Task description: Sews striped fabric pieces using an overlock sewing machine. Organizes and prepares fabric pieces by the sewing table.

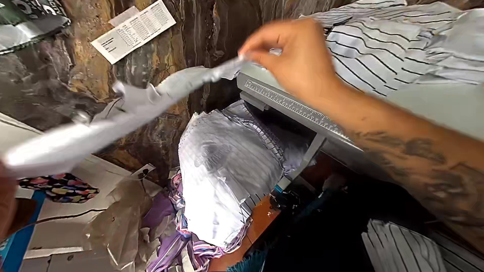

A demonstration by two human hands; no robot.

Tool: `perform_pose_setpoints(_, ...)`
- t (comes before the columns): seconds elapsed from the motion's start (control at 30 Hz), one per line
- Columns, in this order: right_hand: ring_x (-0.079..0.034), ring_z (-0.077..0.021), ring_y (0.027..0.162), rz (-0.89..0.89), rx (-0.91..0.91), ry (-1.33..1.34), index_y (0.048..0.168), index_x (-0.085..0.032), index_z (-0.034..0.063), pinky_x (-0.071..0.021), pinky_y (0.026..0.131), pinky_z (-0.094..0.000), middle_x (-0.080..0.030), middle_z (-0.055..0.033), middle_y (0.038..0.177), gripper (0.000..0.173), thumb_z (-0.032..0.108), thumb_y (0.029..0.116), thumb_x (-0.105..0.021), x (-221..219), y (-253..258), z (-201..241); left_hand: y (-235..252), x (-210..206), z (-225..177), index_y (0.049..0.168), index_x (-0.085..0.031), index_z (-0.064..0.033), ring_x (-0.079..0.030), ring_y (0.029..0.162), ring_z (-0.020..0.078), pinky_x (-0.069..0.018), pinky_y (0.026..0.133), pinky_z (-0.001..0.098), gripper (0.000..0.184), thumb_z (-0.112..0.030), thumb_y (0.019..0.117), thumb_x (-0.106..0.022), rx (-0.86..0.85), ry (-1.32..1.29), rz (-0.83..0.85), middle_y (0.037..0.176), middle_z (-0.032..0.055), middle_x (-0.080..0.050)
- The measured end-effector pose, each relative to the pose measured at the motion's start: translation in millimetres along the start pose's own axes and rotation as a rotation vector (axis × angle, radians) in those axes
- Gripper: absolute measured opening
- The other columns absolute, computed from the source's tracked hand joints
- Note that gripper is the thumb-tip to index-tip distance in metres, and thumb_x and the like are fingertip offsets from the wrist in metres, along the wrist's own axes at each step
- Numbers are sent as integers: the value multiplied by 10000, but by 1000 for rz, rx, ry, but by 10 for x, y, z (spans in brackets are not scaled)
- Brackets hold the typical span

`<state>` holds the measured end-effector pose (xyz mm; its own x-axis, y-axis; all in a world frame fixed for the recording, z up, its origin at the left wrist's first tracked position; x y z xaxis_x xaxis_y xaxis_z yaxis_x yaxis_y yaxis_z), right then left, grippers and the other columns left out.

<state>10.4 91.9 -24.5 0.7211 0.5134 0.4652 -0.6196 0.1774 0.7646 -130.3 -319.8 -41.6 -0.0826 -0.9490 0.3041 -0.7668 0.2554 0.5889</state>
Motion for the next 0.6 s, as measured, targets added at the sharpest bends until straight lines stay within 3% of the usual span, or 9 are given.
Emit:
perform_pose_setpoints(0.07,-731,-210,928,78,-92,21,1020,-763,-2,-573,890,-420,-760,-133,993,138,47,968,-646,-331,-438,-300,-250,4,526,1067,-688,-306,-656,800,-72,-547,728,125,95,-286,976,-673,-35,-82,151,917,-211,-707)
perform_pose_setpoints(0.13,-735,-246,880,163,-187,20,976,-777,2,-583,844,-458,-762,-137,947,136,0,951,-644,-591,-1011,-597,-638,-223,795,1044,-728,-423,-654,780,-94,-543,687,112,143,-460,906,-727,64,-87,354,913,-242,-719)
perform_pose_setpoints(0.2,-733,-284,880,290,-270,-6,953,-784,18,-588,849,-497,-756,-140,932,148,-29,943,-643,-758,-1673,-885,-1082,-537,960,1023,-768,-355,-705,852,-40,-595,765,179,137,-429,921,-716,192,-121,683,955,-180,-757)
perform_pose_setpoints(0.27,-721,-341,967,465,-390,-50,975,-786,15,-558,924,-533,-751,-173,977,174,-23,965,-617,-823,-2290,-1110,-1501,-945,1031,1008,-768,-134,-744,847,71,-621,796,286,130,-223,942,-700,352,-106,1039,933,-28,-782)
perform_pose_setpoints(0.33,-681,-399,1107,669,-484,-112,1054,-771,-12,-495,1032,-542,-734,-225,1088,245,-20,1004,-532,-814,-2726,-1222,-1727,-1396,995,1158,-716,14,-750,919,215,-588,895,425,237,-123,975,-657,417,63,1361,1009,126,-773)
perform_pose_setpoints(0.37,-667,-413,1148,718,-504,-136,1077,-765,-21,-474,1059,-541,-728,-239,1121,266,-34,1007,-509,-767,-2846,-1203,-1730,-1604,975,1209,-699,25,-744,987,255,-570,948,466,271,-117,981,-657,337,153,1378,1070,153,-763)
perform_pose_setpoints(0.43,-692,-423,1094,641,-491,-144,1051,-776,-9,-507,1008,-560,-743,-232,1070,267,-49,988,-519,-624,-2950,-1060,-1589,-2002,950,1260,-691,11,-701,1152,274,-530,1040,473,336,-160,971,-677,46,286,1141,1230,149,-725)
perform_pose_setpoints(0.5,-728,-383,982,490,-467,-114,1006,-789,22,-554,927,-553,-761,-188,992,232,-30,966,-567,-430,-2947,-839,-1561,-2435,1001,1377,-626,-10,-547,1378,312,-391,1176,514,460,-276,1002,-619,-201,392,1030,1433,148,-615)
perform_pose_setpoints(0.6,-755,-269,882,322,-455,-33,967,-797,62,-606,844,-475,-776,-102,943,186,13,939,-619,-50,-2963,-435,-1955,-2968,1037,1472,-551,-52,-353,1512,348,-213,1255,546,531,-367,1044,-550,-326,477,1468,1584,181,-444)
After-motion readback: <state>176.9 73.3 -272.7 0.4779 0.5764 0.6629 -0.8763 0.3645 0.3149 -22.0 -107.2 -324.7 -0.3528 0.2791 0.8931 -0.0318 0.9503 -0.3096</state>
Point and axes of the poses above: each hand's wrist, its own y-axis towards the middle knuckle, its own x-axis out of the back of the hand, z = x × y, the point moved 4 cm from there along y, towards the middle knuckle
